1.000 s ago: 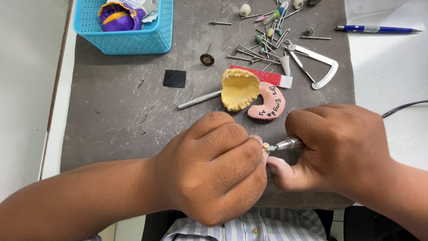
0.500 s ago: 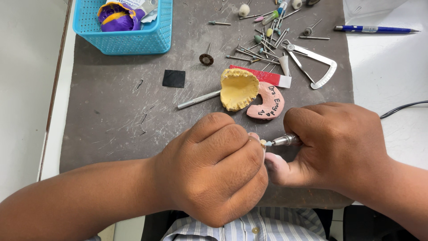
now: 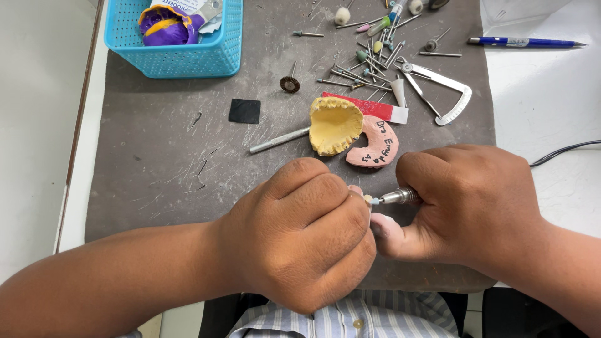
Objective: The person removes a single artificial tooth from a yellow dental cast, uses a rotary handpiece to grind and shape the tooth, then repeatedly seats it into the cast to check fit and alignment.
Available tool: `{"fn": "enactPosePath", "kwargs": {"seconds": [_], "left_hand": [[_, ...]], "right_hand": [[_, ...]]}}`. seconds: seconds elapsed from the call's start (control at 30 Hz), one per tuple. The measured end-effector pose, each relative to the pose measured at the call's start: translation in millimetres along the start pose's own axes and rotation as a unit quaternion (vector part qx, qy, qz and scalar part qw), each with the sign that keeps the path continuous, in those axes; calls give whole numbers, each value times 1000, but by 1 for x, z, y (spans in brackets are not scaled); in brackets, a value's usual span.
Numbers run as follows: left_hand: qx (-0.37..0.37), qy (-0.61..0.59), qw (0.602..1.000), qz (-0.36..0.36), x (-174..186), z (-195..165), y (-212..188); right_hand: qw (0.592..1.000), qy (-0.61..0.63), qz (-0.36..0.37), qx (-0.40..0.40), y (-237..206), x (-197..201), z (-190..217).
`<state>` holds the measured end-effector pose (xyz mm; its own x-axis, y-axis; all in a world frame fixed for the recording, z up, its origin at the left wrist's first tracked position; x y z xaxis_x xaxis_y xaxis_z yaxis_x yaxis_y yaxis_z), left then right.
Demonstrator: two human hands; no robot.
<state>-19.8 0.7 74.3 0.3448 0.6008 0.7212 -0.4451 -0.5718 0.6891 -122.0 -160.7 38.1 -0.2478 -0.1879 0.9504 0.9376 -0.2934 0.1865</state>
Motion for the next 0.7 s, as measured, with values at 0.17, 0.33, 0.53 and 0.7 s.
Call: {"fn": "enactPosePath", "kwargs": {"seconds": [0.17,0.33,0.53,0.7], "left_hand": [[11,-9,1000,0,1,4,1],[231,-188,949,-105,-9,20,-11],[417,-606,628,-253,-43,28,-36],[406,-648,588,-264,-55,33,-48]], "right_hand": [[1000,11,13,-15,-1,-1,-1],[997,74,-17,-32,-5,12,-17],[971,135,-89,-176,-8,31,-77],[972,136,-75,-176,18,30,-123]]}}
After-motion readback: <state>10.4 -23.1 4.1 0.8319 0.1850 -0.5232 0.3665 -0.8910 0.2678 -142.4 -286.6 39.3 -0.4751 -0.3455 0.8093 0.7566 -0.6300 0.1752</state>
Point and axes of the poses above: each hand's wrist, its own y-axis towards the middle knuckle, its own x-axis out of the back of the hand, z = x × y, the point moved 4 cm from there along y, towards the middle knuckle, and after that the axes turned 8 degrees about -x, right-handed, at the moved point
